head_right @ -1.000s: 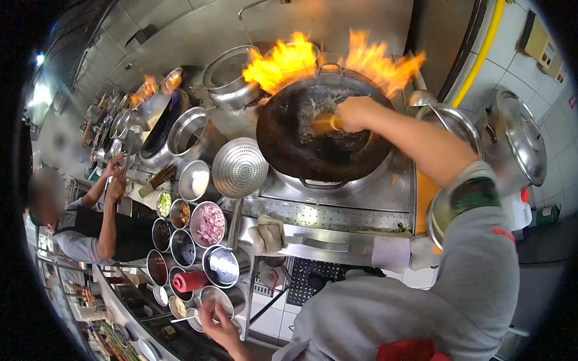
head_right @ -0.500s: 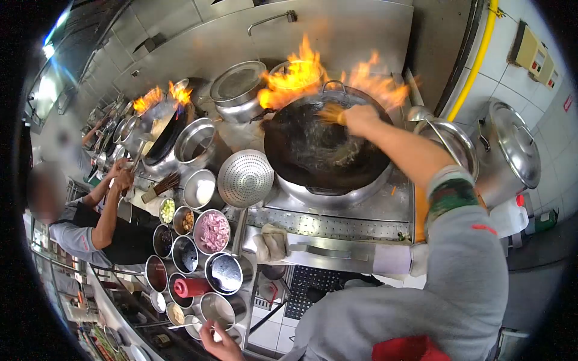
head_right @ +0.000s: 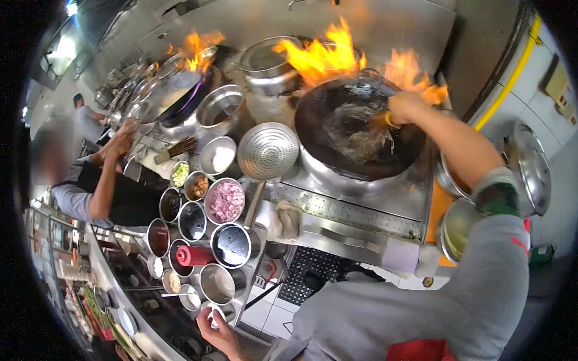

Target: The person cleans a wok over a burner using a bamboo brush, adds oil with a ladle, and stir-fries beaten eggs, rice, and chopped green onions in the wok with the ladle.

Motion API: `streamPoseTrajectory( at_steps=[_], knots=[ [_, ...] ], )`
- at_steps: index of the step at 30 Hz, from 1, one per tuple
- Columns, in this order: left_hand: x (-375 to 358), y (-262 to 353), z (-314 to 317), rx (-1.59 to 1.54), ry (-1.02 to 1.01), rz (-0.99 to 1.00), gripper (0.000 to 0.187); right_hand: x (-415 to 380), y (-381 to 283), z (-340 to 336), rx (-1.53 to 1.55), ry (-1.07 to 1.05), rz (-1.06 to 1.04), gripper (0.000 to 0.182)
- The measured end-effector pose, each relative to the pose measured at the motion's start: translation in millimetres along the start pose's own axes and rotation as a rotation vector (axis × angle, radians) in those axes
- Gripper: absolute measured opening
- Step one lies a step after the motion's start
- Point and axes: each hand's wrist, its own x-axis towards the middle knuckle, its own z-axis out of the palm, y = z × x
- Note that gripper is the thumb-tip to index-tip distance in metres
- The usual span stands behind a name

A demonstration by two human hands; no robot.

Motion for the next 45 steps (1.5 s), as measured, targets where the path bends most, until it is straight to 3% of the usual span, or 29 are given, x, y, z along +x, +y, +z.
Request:
streamPoseTrajectory(
  at_steps=[3, 6, 9, 10, 13, 15, 17, 18, 19, 20, 23, 24, 27, 29, 31, 32, 33, 35, 37, 38, 39, 41, 42, 45],
  knots=[
    [7.1, 19.9, 14.3, -0.029, -0.019, 0.155, 0.015, 1.4, -25.0, 0.1, -0.015, -0.007, 0.013, 0.026],
    [-3.1, -11.5, 13.5, -0.153, 0.016, -0.043, 0.013, -30.5, -21.8, -41.6, 0.026, -0.264, 0.109, 0.027],
    [7.0, -0.8, 20.5, -0.005, -0.001, 0.185, 0.013, -5.3, -1.6, -2.1, -0.05, -0.079, 0.122, 0.026],
    [8.3, 13.5, 26.7, -0.091, -0.02, 0.089, 0.013, -6.3, -11.8, 6.1, -0.058, 0.0, 0.152, 0.025],
    [5.0, -6.3, 24.2, -0.095, -0.015, 0.059, 0.013, -3.5, -9.0, 9.1, -0.107, -0.071, 0.124, 0.029],
    [-4.9, -45.0, 21.1, -0.143, -0.029, -0.081, 0.015, -46.3, 1.1, -32.5, -0.034, -0.174, 0.061, 0.031],
    [3.2, -31.5, 31.4, -0.105, 0.02, 0.065, 0.015, -18.2, -3.6, 8.5, -0.022, -0.066, 0.158, 0.028],
    [12.3, -7.1, 36.1, -0.154, -0.03, 0.029, 0.015, 4.0, -2.6, 27.2, -0.023, 0.007, 0.213, 0.027],
    [18.3, 12.3, 38.2, -0.201, -0.076, -0.006, 0.015, 7.3, -6.6, 24.2, -0.022, 0.003, 0.208, 0.026],
    [22.3, 11.4, 44.2, -0.166, -0.039, 0.105, 0.015, 11.5, -9.6, 22.1, -0.02, -0.001, 0.203, 0.025],
    [17.0, -21.2, 32.7, -0.106, -0.045, 0.013, 0.015, -20.2, 7.8, -10.2, -0.103, -0.137, -0.008, 0.027],
    [16.5, -25.0, 35.1, -0.102, -0.012, -0.017, 0.016, -25.1, 9.0, -10.5, -0.108, -0.075, 0.001, 0.026],
    [36.0, 16.5, 50.9, -0.206, -0.073, 0.076, 0.017, 23.8, 14.3, 40.9, -0.059, 0.18, 0.106, 0.024],
    [43.5, 36.2, 60.2, -0.21, -0.075, 0.237, 0.017, 24.6, -11.5, 44.8, 0.076, 0.152, 0.158, 0.029],
    [36.7, 12.1, 53.3, -0.159, -0.105, 0.089, 0.016, -6.6, 0.8, 23.5, 0.157, 0.147, -0.022, 0.031],
    [31.1, -11.9, 49.0, -0.219, -0.122, -0.08, 0.017, -12.7, 12.0, 11.7, 0.126, 0.053, -0.01, 0.032],
    [35.3, 6.0, 29.7, 0.132, -0.09, 0.08, 0.029, -13.9, 25.8, 7.5, 0.096, -0.042, 0.005, 0.033],
    [39.0, 31.0, 27.1, 0.253, -0.167, -0.102, 0.029, 6.8, 32.8, 35.1, 0.143, 0.138, 0.055, 0.032],
    [47.5, 46.1, 58.3, -0.049, -0.114, 0.133, 0.02, 30.0, 8.5, 62.1, 0.253, 0.308, 0.121, 0.032],
    [52.3, 56.2, 71.4, -0.201, -0.086, 0.252, 0.016, 56.5, -4.0, 78.2, 0.194, 0.178, 0.165, 0.032],
    [56.6, 69.6, 73.7, -0.164, -0.083, 0.372, 0.015, 42.5, -16.1, 71.1, 0.202, 0.214, 0.057, 0.034],
    [58.0, 64.4, 68.8, -0.176, -0.085, 0.355, 0.013, 14.6, -5.1, 53.8, 0.313, 0.291, -0.103, 0.036],
    [62.2, 61.8, 56.9, -0.063, -0.116, 0.397, 0.026, 20.6, 8.6, 60.4, 0.295, 0.271, -0.114, 0.038],
    [53.7, 51.4, 66.2, -0.08, -0.08, 0.217, 0.012, 39.9, 22.0, 65.8, 0.346, 0.255, -0.042, 0.043]
  ],
)
